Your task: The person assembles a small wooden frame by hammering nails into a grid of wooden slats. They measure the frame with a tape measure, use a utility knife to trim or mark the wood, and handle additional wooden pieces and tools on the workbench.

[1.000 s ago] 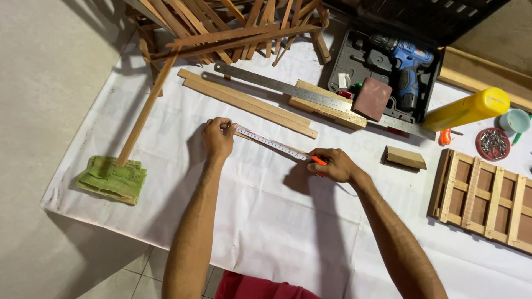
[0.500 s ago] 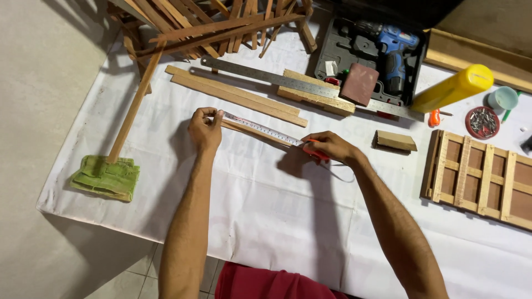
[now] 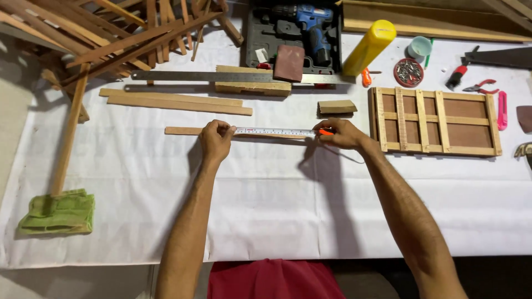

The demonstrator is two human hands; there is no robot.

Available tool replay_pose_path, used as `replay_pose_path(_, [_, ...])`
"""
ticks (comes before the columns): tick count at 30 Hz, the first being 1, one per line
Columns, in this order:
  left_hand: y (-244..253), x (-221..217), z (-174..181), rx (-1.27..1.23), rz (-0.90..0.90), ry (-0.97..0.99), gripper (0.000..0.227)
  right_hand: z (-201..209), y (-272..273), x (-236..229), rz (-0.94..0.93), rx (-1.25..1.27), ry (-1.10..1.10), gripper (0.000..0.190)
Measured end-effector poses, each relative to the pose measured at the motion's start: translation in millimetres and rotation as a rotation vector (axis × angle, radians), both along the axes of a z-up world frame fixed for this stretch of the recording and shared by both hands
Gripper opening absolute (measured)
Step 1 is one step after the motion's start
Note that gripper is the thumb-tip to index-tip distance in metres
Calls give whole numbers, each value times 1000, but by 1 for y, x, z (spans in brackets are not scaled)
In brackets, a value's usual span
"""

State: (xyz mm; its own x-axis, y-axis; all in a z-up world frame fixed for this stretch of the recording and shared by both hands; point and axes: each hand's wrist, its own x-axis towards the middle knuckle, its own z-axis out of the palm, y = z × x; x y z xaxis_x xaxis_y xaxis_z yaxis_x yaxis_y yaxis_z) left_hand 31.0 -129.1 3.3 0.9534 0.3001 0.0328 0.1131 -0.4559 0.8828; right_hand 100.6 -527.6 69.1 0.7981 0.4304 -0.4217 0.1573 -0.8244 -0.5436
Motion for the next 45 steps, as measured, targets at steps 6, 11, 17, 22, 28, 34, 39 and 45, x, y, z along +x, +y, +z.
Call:
replay_pose_path(6, [-9, -12, 23, 312, -45, -80, 20, -44, -5, -22, 36, -105, -203, 58])
replay_pose_path(11, [-14, -15, 52, 292, -34, 115, 21, -53, -7, -17, 17, -98, -194, 59])
replay_pose_path(17, [-13, -13, 59, 332, -39, 158, 23, -59, -11, -11, 10, -75, -139, 58])
replay_pose_path(22, [-11, -12, 55, 316, -76, 193, 23, -65, -14, -10, 12, -82, -138, 58])
replay_pose_path(28, [-12, -14, 66, 315, -67, 190, 24, -66, -14, -11, 1, -54, -151, 56])
replay_pose_path(34, [0, -6, 32, 283, -56, 211, 22, -19, -8, -16, -37, 120, -91, 55])
replay_pose_path(39, [14, -6, 30, -316, -127, -102, 23, 20, 2, -23, -98, 155, -97, 48])
replay_pose_path(45, [8, -14, 40, -483, -130, -50, 23, 45, 29, -37, 29, 209, -377, 49])
